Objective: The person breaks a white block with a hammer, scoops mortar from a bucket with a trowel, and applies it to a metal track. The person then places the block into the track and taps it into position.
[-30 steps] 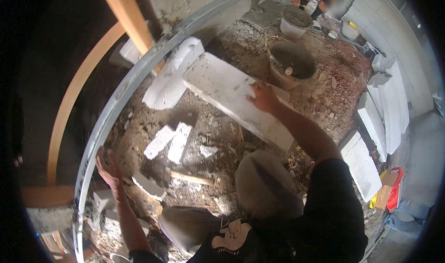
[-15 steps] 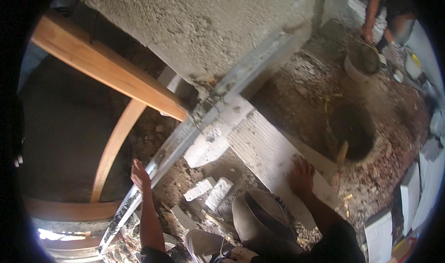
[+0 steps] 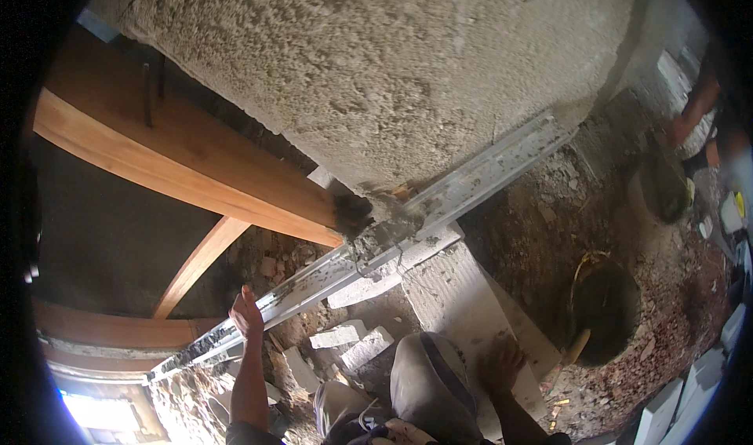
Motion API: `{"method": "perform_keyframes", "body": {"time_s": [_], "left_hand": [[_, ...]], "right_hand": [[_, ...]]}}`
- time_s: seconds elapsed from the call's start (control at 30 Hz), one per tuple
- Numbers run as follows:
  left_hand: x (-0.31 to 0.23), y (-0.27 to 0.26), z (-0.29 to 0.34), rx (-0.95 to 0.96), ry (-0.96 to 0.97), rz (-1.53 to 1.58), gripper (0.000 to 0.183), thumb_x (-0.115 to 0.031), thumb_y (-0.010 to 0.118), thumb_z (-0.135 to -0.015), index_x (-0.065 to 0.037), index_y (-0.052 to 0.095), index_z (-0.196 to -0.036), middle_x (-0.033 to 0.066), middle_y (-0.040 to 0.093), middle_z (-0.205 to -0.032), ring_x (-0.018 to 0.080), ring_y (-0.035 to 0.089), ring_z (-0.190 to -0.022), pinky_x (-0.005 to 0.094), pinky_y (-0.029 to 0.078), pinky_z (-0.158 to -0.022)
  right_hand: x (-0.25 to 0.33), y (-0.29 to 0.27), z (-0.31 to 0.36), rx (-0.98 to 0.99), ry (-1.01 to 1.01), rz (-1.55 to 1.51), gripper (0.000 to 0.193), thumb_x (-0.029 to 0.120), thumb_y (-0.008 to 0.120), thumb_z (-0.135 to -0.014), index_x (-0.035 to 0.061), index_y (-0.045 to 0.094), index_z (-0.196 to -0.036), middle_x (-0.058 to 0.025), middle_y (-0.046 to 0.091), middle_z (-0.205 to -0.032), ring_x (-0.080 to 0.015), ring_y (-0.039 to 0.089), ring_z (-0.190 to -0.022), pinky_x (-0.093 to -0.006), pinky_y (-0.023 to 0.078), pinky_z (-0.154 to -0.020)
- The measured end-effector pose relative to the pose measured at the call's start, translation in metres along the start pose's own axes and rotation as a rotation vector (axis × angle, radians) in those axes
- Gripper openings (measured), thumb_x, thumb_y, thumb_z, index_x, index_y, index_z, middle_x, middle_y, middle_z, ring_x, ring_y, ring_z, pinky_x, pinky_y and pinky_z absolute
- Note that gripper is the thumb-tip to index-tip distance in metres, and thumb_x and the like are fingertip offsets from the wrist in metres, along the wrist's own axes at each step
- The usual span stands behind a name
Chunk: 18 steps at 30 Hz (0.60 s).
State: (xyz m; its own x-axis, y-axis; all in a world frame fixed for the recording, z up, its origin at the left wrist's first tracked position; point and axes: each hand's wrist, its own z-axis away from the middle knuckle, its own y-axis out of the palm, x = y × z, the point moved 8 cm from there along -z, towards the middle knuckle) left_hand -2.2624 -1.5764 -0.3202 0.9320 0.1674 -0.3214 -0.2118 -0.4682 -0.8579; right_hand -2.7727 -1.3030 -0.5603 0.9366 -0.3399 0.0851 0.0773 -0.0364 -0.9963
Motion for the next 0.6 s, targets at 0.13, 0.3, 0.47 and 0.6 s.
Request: {"method": "perform_keyframes", "body": {"time_s": [0.13,0.3,0.47,0.6], "left_hand": [[0.002,0.001,-0.001,-0.004,-0.013,0.009,0.042,-0.032,0.048,-0.094,-0.001,0.054,-0.066,0.0214,0.052,-0.059,0.0399,0.050,-0.054,0.0441,0.038,-0.051],[0.000,0.000,-0.001,-0.017,-0.012,0.012,0.040,-0.029,0.049,-0.094,-0.001,0.053,-0.066,0.0208,0.051,-0.059,0.0393,0.049,-0.053,0.0433,0.038,-0.051],[0.003,0.003,-0.003,-0.004,-0.022,-0.031,0.038,-0.027,0.050,-0.093,0.000,0.054,-0.067,0.0213,0.052,-0.060,0.0393,0.050,-0.054,0.0431,0.038,-0.051],[-0.003,0.007,-0.004,0.016,-0.003,-0.019,0.045,-0.032,0.046,-0.096,0.002,0.057,-0.069,0.0217,0.056,-0.062,0.0403,0.053,-0.056,0.0457,0.039,-0.053]], "right_hand": [[0.003,-0.002,-0.002,0.016,0.002,-0.006,0.072,0.047,0.059,-0.081,0.0064,0.035,-0.135,-0.0203,0.030,-0.142,-0.0425,0.030,-0.128,-0.0632,0.021,-0.102],[0.003,-0.003,-0.004,0.077,0.022,-0.093,0.071,0.044,0.060,-0.081,0.0102,0.034,-0.137,-0.0203,0.031,-0.141,-0.0426,0.031,-0.127,-0.0627,0.021,-0.101],[0.008,-0.010,-0.004,0.024,-0.073,-0.108,0.070,0.047,0.059,-0.081,0.0087,0.039,-0.136,-0.0207,0.028,-0.144,-0.0420,0.028,-0.130,-0.0607,0.020,-0.102],[0.003,-0.009,-0.006,0.030,0.005,-0.171,0.063,0.041,0.061,-0.081,0.0077,0.043,-0.132,-0.0201,0.034,-0.140,-0.0405,0.030,-0.128,-0.0587,0.021,-0.102]]}}
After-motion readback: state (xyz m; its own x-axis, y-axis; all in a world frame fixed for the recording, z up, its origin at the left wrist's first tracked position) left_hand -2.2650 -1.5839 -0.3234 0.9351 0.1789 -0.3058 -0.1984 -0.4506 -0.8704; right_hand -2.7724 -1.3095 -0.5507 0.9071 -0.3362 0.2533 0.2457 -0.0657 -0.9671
